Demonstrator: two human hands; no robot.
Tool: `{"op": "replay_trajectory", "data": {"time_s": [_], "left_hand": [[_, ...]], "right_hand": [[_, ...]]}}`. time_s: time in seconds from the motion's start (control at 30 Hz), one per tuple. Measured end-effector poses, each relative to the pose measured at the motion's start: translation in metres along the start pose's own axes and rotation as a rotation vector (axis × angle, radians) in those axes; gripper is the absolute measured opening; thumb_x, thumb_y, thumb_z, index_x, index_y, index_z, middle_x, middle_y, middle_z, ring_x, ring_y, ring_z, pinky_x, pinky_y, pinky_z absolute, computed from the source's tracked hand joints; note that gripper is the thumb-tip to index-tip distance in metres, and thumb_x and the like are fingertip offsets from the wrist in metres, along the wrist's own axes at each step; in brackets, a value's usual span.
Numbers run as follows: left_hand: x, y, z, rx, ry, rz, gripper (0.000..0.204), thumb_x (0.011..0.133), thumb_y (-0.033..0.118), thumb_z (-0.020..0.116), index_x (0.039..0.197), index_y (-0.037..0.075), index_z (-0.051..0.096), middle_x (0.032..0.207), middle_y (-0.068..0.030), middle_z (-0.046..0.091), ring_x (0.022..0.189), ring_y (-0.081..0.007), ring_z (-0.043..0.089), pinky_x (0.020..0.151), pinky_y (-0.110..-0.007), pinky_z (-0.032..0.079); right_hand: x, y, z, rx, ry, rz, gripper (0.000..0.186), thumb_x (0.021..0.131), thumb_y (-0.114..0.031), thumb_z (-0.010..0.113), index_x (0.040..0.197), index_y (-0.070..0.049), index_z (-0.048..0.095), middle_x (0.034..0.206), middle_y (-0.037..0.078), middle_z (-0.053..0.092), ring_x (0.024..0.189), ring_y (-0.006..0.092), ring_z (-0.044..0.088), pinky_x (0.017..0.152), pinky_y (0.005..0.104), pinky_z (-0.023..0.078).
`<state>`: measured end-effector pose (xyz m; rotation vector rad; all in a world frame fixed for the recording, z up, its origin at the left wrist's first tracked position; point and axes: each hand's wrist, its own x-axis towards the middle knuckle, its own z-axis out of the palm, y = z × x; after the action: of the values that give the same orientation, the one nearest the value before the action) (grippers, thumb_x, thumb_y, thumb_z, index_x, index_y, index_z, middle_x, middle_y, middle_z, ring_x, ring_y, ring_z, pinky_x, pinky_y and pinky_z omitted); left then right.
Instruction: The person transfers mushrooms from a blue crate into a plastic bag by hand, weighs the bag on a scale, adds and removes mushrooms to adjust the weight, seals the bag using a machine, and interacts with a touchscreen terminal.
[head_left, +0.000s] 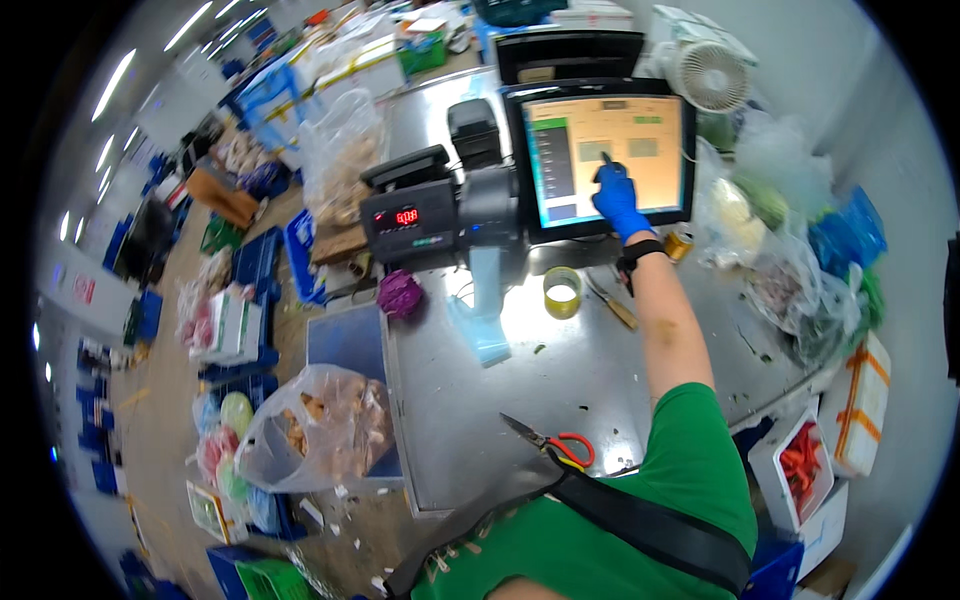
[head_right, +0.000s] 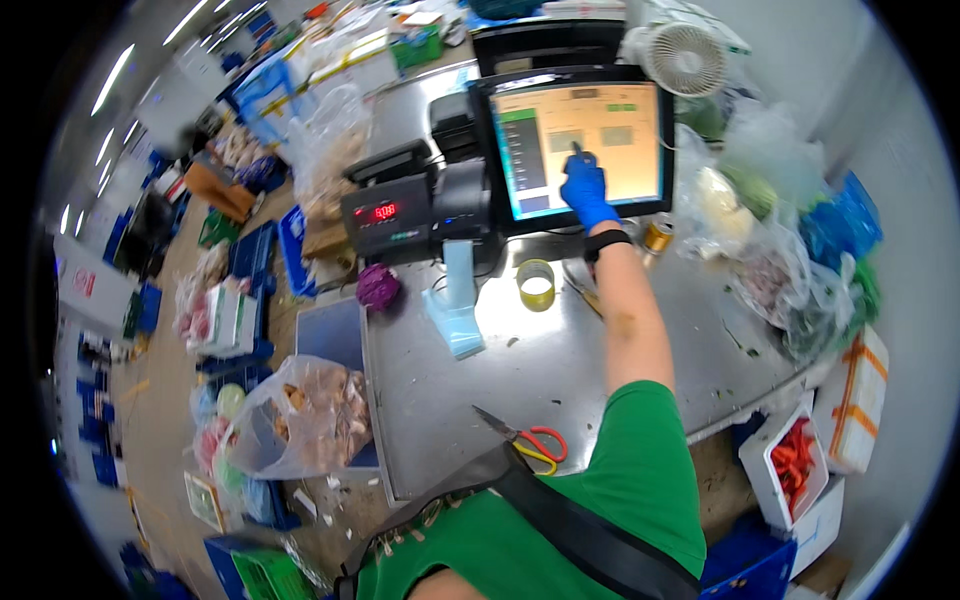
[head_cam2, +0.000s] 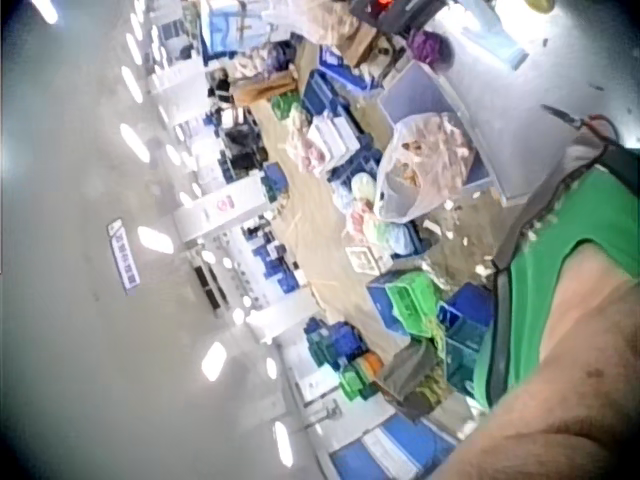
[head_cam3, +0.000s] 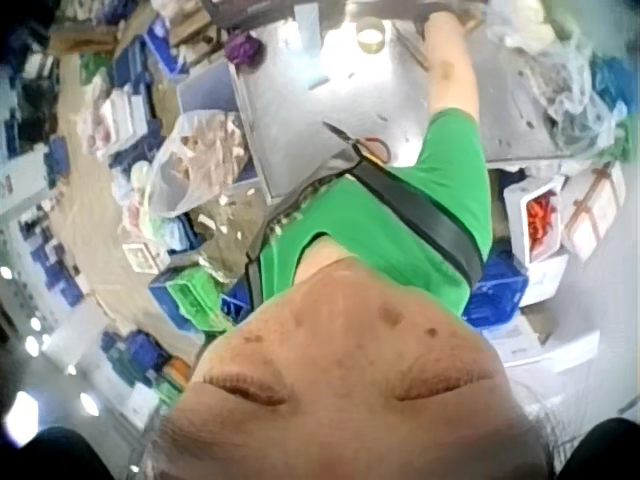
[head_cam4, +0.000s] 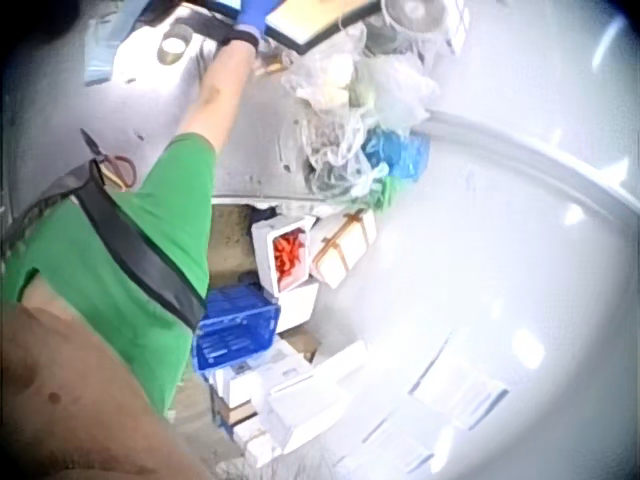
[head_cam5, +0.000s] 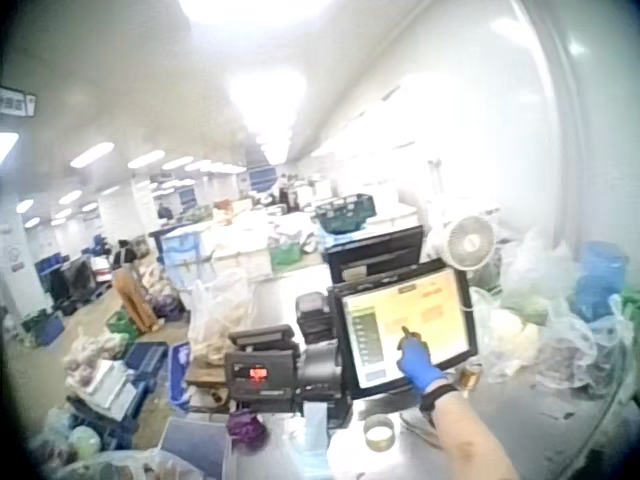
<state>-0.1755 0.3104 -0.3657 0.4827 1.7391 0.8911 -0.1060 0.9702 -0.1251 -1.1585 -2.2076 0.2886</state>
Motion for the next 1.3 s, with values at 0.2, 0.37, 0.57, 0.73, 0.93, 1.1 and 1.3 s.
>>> {"op": "replay_trajectory", "data": {"time_s": [0.2, 0.37, 0.57, 0.73, 0.93, 1.1, 1.3], "left_hand": [[-0.121, -0.120, -0.054, -0.241, 0.441, -0.321, 0.018, 0.080, 0.018, 0.057, 0.091, 0.005, 0.063, 0.088, -0.0114, 0.062, 0.081, -0.0266, 0.058, 0.071, -0.039, 0.046], [-0.199, -0.183, -0.065, -0.589, 0.690, -0.243, 0.019, 0.080, 0.018, 0.057, 0.092, 0.005, 0.062, 0.087, -0.0107, 0.061, 0.081, -0.0265, 0.057, 0.072, -0.039, 0.046], [-0.223, -0.148, -0.178, -0.628, 1.268, -0.394, 0.079, 0.075, 0.041, 0.068, 0.134, 0.000, 0.033, 0.128, -0.0174, 0.044, 0.112, -0.0248, 0.044, 0.087, -0.038, 0.040], [-0.218, -0.040, -0.320, -0.207, 1.655, 0.303, 0.085, 0.075, 0.023, 0.073, 0.140, 0.003, 0.022, 0.142, -0.0147, 0.027, 0.127, -0.0285, 0.031, 0.103, -0.037, 0.029], [-0.189, 0.044, -0.451, 0.101, 1.299, 0.395, 0.057, 0.075, 0.018, 0.071, 0.122, -0.003, 0.048, 0.112, -0.0143, 0.057, 0.099, -0.0221, 0.055, 0.088, -0.032, 0.042], [-0.206, 0.111, -0.446, -0.720, 0.660, 0.535, 0.028, 0.088, 0.022, 0.050, 0.099, -0.001, 0.061, 0.078, -0.0043, 0.060, 0.062, -0.0112, 0.052, 0.062, -0.025, 0.043], [-0.267, 0.058, -0.445, -1.165, 0.026, 0.362, 0.048, 0.090, 0.031, 0.046, 0.124, -0.002, 0.048, 0.079, -0.0009, 0.059, 0.054, -0.0086, 0.047, 0.056, -0.020, 0.039]], "right_hand": [[-0.057, -0.032, 0.007, 0.193, 0.115, -0.180, 0.029, 0.066, -0.005, 0.063, 0.095, -0.006, 0.060, 0.098, 0.014, 0.060, 0.094, 0.0329, 0.055, 0.080, 0.0412, 0.046], [-0.204, -0.095, 0.006, 0.855, -0.838, 0.137, 0.027, 0.083, -0.009, 0.056, 0.108, -0.002, 0.059, 0.096, 0.010, 0.064, 0.080, 0.0183, 0.061, 0.069, 0.0291, 0.049], [-0.295, -0.232, -0.053, 1.105, -1.382, 0.397, 0.029, 0.084, -0.009, 0.054, 0.111, 0.001, 0.058, 0.090, 0.009, 0.063, 0.072, 0.0131, 0.058, 0.065, 0.0249, 0.048], [-0.308, -0.361, -0.054, 1.193, -1.406, 0.125, 0.030, 0.086, -0.010, 0.058, 0.115, -0.001, 0.057, 0.100, 0.009, 0.063, 0.086, 0.0134, 0.059, 0.073, 0.0249, 0.048], [-0.348, -0.523, 0.114, 0.781, -1.044, -0.380, 0.069, 0.074, -0.041, 0.070, 0.124, 0.003, 0.049, 0.116, 0.019, 0.057, 0.104, 0.0273, 0.057, 0.087, 0.0330, 0.045], [-0.387, -0.575, 0.202, 0.930, -1.283, 0.031, 0.051, 0.080, -0.029, 0.067, 0.116, 0.005, 0.054, 0.108, 0.016, 0.060, 0.096, 0.0229, 0.059, 0.084, 0.0315, 0.047], [-0.460, -0.534, 0.113, 0.972, -1.780, 0.282, 0.048, 0.074, -0.010, 0.067, 0.119, 0.002, 0.053, 0.107, 0.009, 0.061, 0.096, 0.0148, 0.057, 0.088, 0.0289, 0.044]]}}
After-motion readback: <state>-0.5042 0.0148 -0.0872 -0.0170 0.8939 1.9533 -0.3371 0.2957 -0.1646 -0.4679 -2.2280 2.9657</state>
